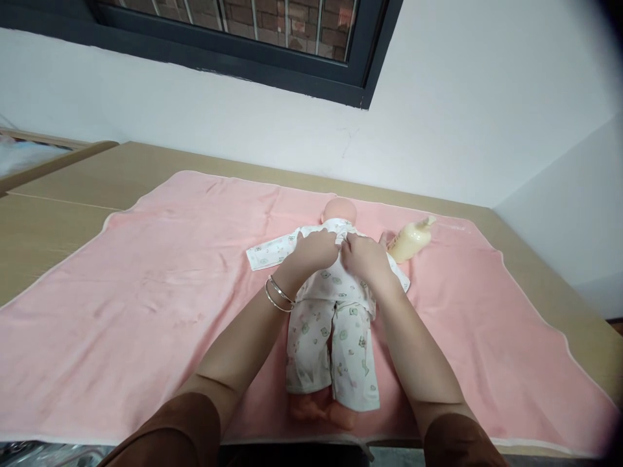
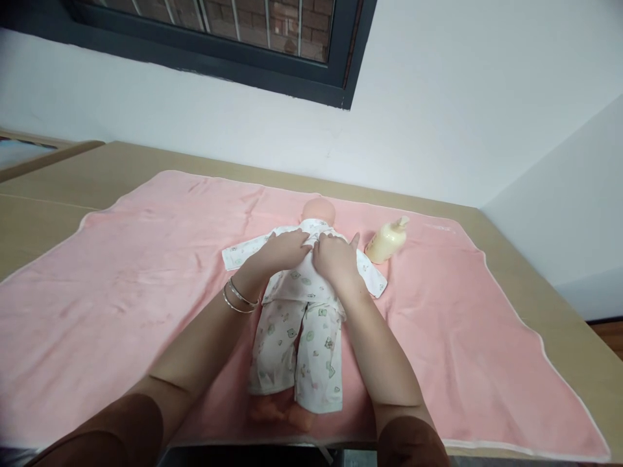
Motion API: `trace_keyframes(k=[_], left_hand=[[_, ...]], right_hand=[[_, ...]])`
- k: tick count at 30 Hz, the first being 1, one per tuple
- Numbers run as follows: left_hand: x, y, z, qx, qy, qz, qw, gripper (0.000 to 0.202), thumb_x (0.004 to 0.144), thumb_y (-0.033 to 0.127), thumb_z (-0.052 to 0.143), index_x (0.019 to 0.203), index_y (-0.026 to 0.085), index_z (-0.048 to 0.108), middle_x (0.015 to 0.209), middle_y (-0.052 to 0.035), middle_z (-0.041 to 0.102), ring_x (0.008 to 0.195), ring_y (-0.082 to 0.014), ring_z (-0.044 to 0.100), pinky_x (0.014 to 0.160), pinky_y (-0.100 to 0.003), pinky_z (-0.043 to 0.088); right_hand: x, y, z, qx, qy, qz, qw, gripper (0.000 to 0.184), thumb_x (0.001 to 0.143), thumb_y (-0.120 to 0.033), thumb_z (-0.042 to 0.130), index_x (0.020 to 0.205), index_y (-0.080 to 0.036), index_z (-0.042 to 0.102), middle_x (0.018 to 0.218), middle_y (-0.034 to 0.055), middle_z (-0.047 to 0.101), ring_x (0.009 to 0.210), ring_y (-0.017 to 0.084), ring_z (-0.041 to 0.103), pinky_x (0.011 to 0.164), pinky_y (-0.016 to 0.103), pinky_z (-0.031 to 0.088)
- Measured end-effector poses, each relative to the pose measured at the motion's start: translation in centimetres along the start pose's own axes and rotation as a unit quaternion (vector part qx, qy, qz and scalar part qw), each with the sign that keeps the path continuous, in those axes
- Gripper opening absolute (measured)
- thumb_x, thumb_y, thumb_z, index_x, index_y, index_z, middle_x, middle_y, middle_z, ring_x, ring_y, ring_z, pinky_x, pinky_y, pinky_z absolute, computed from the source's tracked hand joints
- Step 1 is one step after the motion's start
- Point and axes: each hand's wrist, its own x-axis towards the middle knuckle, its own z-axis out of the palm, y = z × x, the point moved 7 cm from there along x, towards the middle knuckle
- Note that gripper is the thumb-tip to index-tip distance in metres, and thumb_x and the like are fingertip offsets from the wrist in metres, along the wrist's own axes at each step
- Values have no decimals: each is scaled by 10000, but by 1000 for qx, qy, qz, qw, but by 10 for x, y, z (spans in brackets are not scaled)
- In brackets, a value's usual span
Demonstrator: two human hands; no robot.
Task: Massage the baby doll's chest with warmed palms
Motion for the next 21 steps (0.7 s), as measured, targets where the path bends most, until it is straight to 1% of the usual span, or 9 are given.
trace_keyframes(k=[2,3,6,8,10,13,16,18,21], left_hand=[[8,-12,0,-34,20,-12,999,390,1075,365,430,1343,212,668,1538,-172,662,1421,-376,618,1233,-635,404],[12,-20,1,-53,33,-22,998,436,1081,395,420,1413,214,638,1608,-174,607,1486,-382,565,1250,-653,379],[22,-37,6,-89,60,-49,993,533,1104,465,361,1545,228,545,1744,-169,440,1631,-376,391,1307,-726,234],[23,-37,6,-93,63,-53,992,539,1106,473,353,1546,226,542,1753,-173,424,1648,-369,365,1319,-733,194],[17,-29,3,-77,58,-50,994,505,1098,452,383,1498,213,579,1712,-188,484,1619,-377,413,1315,-732,206],[2,-9,-2,-30,27,-30,999,433,1094,395,422,1423,191,617,1632,-207,573,1548,-395,501,1287,-762,229],[-9,5,-5,2,-2,-12,1000,389,1103,369,434,1395,196,623,1611,-201,591,1511,-400,540,1276,-780,223],[-9,6,-3,2,-7,-8,1000,392,1104,399,443,1391,201,624,1604,-198,596,1507,-400,545,1282,-764,231],[1,-3,2,-26,19,-13,999,465,1106,472,422,1442,204,598,1643,-200,556,1552,-398,492,1283,-737,264]], right_hand=[[4,7,1,20,5,12,1000,423,1110,-318,341,1194,-177,731,1249,187,799,1243,371,717,1283,773,109],[7,12,3,33,10,19,999,446,1121,-357,331,1224,-183,729,1297,184,787,1290,370,694,1289,758,119],[17,25,11,71,22,29,997,517,1132,-450,325,1428,-179,651,1517,182,677,1459,370,574,1302,728,141],[20,28,15,79,23,27,996,537,1129,-455,336,1506,-173,593,1577,186,628,1491,378,538,1298,745,132],[20,25,15,70,18,24,997,505,1124,-423,336,1460,-175,622,1540,192,655,1456,384,564,1290,762,135],[15,16,9,43,19,15,999,446,1117,-389,335,1282,-185,696,1411,199,731,1361,378,631,1287,733,186],[10,7,1,18,33,1,999,420,1110,-364,348,1143,-180,725,1252,194,791,1229,362,701,1280,702,224],[9,6,-1,16,36,-3,999,421,1108,-350,350,1095,-179,735,1192,181,809,1168,350,729,1277,700,230],[13,13,2,34,34,9,999,447,1116,-366,335,1108,-193,747,1235,165,806,1202,342,726,1284,705,214]])
